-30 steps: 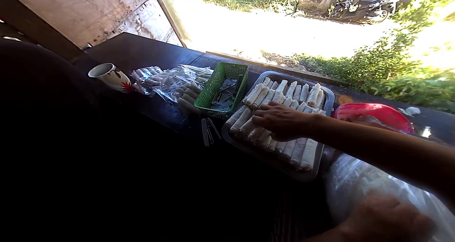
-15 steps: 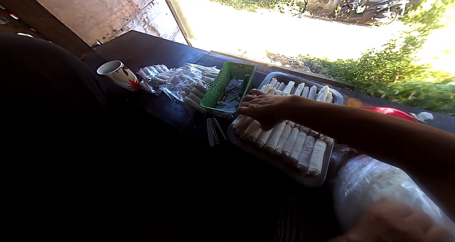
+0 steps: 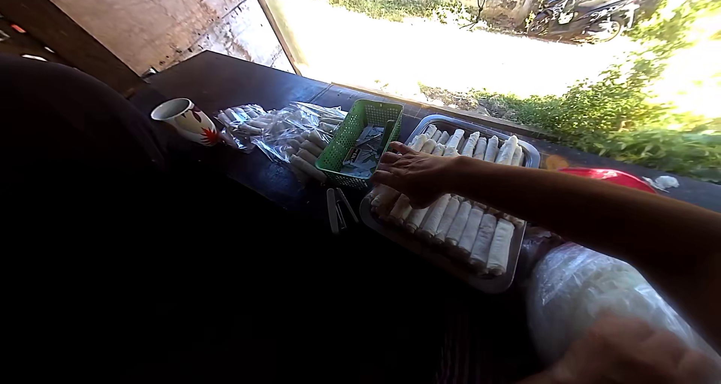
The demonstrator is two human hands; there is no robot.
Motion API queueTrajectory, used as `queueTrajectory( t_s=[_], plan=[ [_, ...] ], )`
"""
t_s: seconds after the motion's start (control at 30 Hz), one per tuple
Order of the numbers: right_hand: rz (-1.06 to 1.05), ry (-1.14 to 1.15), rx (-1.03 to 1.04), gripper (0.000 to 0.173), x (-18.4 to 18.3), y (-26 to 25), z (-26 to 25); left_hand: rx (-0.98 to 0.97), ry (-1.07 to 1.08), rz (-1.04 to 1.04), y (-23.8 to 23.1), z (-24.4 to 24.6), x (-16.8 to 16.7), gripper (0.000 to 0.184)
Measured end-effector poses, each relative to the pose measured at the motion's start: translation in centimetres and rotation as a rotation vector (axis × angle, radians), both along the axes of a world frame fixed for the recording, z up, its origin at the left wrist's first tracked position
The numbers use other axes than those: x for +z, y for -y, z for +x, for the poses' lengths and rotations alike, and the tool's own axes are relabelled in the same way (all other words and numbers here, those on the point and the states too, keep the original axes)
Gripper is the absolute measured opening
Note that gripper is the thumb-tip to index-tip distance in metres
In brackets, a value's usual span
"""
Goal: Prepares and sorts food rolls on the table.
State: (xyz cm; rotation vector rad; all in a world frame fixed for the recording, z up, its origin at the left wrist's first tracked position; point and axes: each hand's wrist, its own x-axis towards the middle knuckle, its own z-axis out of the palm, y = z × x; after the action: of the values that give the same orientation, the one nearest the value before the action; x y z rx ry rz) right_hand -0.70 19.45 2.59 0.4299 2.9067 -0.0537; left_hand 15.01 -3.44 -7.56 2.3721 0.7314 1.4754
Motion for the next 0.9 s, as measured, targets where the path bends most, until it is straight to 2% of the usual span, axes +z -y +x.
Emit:
queueTrajectory(
  t_s=[0.27,0.37,0.5,0.63,0.77,0.9],
  plan=[
    [0.04,-0.104,0.096,0.072,-0.7,0.4,0.7,0.023,-0.044,-0.005,0.3,0.3,0.5,0.016],
    [0.021,-0.155,0.133,0.063,-1.1,0.7,1.1,0.021,-0.028,0.009,0.2,0.2,0.5,0.014],
    [0.096,-0.194,0.141,0.059,-1.2,1.3,1.0,0.037,-0.032,0.02,0.3,0.0,0.8,0.013],
    [0.009,-0.263,0.132,0.057,-0.7,1.6,1.7,0.049,-0.07,0.027,0.4,0.1,1.2,0.014],
    [-0.015,-0.381,-0.016,0.053,2.5,3.3,5.2,0.034,-0.13,-0.028,0.5,0.0,1.9,0.012],
    [-0.195,-0.502,-0.3,0.06,6.9,6.9,14.3,0.092,-0.196,-0.121,0.1,0.2,3.8,0.009]
  ],
)
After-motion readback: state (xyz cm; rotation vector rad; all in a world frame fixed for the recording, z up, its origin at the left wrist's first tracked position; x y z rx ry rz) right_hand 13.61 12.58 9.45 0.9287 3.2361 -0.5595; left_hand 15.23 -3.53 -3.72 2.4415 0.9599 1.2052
